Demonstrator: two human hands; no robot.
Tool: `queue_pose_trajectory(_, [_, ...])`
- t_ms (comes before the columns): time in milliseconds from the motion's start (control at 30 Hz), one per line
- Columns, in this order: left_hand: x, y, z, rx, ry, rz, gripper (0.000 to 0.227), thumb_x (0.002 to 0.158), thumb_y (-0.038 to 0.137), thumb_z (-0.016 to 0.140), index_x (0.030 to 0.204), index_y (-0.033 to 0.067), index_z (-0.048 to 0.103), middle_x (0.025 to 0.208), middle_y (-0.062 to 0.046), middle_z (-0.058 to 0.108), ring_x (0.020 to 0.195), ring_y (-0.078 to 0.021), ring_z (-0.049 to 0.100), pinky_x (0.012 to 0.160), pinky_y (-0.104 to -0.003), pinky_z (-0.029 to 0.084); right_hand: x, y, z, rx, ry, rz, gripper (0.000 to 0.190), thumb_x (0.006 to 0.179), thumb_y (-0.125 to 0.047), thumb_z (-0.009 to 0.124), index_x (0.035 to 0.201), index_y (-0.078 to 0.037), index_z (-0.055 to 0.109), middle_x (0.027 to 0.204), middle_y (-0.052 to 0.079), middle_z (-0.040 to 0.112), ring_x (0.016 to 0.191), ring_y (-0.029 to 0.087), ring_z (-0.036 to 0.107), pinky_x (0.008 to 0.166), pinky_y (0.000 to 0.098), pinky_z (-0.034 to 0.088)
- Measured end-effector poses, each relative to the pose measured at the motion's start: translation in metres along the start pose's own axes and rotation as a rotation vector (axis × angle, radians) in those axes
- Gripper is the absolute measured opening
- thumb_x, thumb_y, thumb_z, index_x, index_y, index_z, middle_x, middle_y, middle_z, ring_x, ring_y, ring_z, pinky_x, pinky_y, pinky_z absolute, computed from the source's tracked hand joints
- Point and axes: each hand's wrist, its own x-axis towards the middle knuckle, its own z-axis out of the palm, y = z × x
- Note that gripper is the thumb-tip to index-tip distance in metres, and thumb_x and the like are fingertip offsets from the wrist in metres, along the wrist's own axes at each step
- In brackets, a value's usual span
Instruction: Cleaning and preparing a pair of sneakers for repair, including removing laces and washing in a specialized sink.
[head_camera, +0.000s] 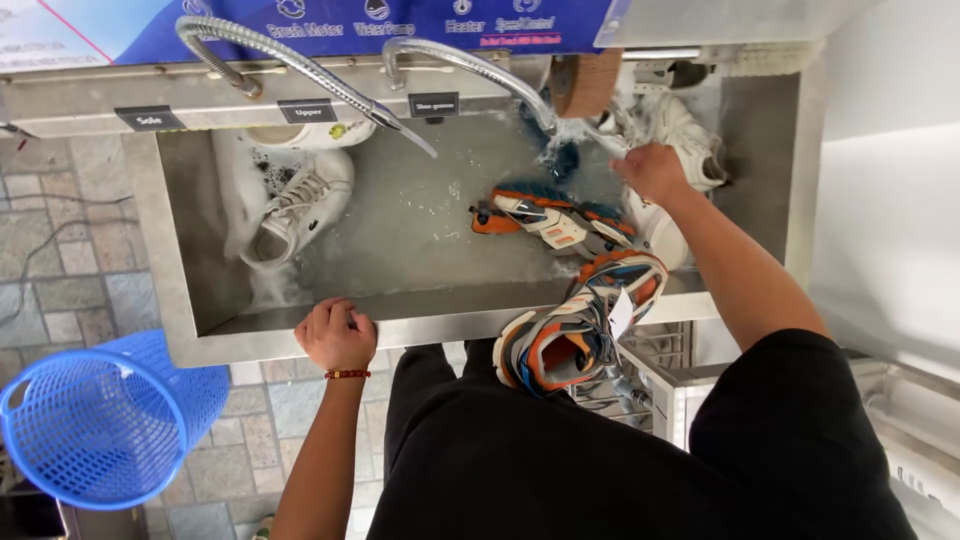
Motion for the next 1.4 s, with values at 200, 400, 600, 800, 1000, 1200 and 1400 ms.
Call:
queue_pose_trajectory(200, [-0.001,-0.005,0.002,0.044,-0.013,0.018,0.009,0.082,0.015,0.069,0.090,0.0158,0.070,0.110,0.001,0.070,0.097,-0.0212,0.066,0.097,-0.041,0.042,-0.047,0.025,0.002,0.239,0.118,-0.117,0.050,0.085,-0.038,0.072,0.129,-0.014,0.071,0.104,0.011,0.077,0.096,0.029,0.072,0.090,0.0411,0.053])
queue_pose_trajectory(400, [-0.001,-0.010,0.004,0.047,-0.071,0.016,0.012,0.084,0.017,0.070,0.096,0.0164,0.072,0.112,0.000,0.070,0.100,-0.0209,0.065,0.097,-0.043,0.040,-0.089,0.075,0.024,0.263,0.130,0.085,0.048,0.090,-0.042,0.074,0.129,-0.014,0.073,0.115,0.015,0.075,0.107,0.032,0.071,0.097,0.0417,0.053])
queue_pose_trajectory(600, [0.011,0.013,0.015,-0.008,-0.128,0.011,0.020,0.085,0.018,0.073,0.105,0.0150,0.071,0.113,-0.006,0.069,0.106,-0.0272,0.064,0.095,-0.046,0.043,-0.073,0.124,0.081,0.218,0.317,0.117,0.078,0.080,-0.045,0.083,0.143,-0.007,0.055,0.126,0.021,0.068,0.115,0.036,0.066,0.098,0.0436,0.051])
queue_pose_trajectory(800, [0.073,0.133,0.103,-0.440,-0.614,0.069,0.056,0.082,0.021,0.079,0.133,0.0108,0.058,0.132,-0.018,0.057,0.124,-0.0397,0.053,0.104,-0.049,0.045,-0.020,0.107,0.106,0.413,0.266,0.248,0.088,0.084,-0.036,0.080,0.156,-0.011,0.035,0.125,0.027,0.065,0.116,0.043,0.062,0.100,0.0478,0.048])
queue_pose_trajectory(1000, [0.104,0.208,0.203,-0.403,-1.012,0.016,0.090,0.075,0.032,0.091,0.151,0.0178,0.045,0.154,-0.021,0.032,0.141,-0.0427,0.032,0.111,-0.049,0.032,0.018,0.101,0.123,0.351,0.174,-0.022,0.070,0.088,-0.019,0.073,0.151,-0.014,0.044,0.127,0.028,0.066,0.115,0.046,0.062,0.097,0.0504,0.048])
queue_pose_trajectory(1200, [0.049,0.172,0.246,-0.552,-0.952,-0.009,0.060,0.074,0.017,0.088,0.127,0.0121,0.061,0.137,-0.015,0.051,0.122,-0.0356,0.057,0.104,-0.041,0.050,0.029,0.062,0.085,0.514,0.006,-0.082,0.060,0.087,-0.011,0.069,0.144,-0.021,0.053,0.130,0.020,0.067,0.116,0.038,0.066,0.096,0.0461,0.051])
queue_pose_trajectory(1400, [0.043,0.174,0.217,-0.537,-1.051,0.106,0.048,0.070,0.005,0.087,0.113,0.0093,0.066,0.125,-0.012,0.058,0.115,-0.0345,0.062,0.097,-0.041,0.054,0.081,-0.008,0.091,0.419,-0.213,-0.323,0.069,0.079,0.002,0.066,0.141,-0.026,0.056,0.138,0.017,0.062,0.123,0.035,0.062,0.102,0.0442,0.050])
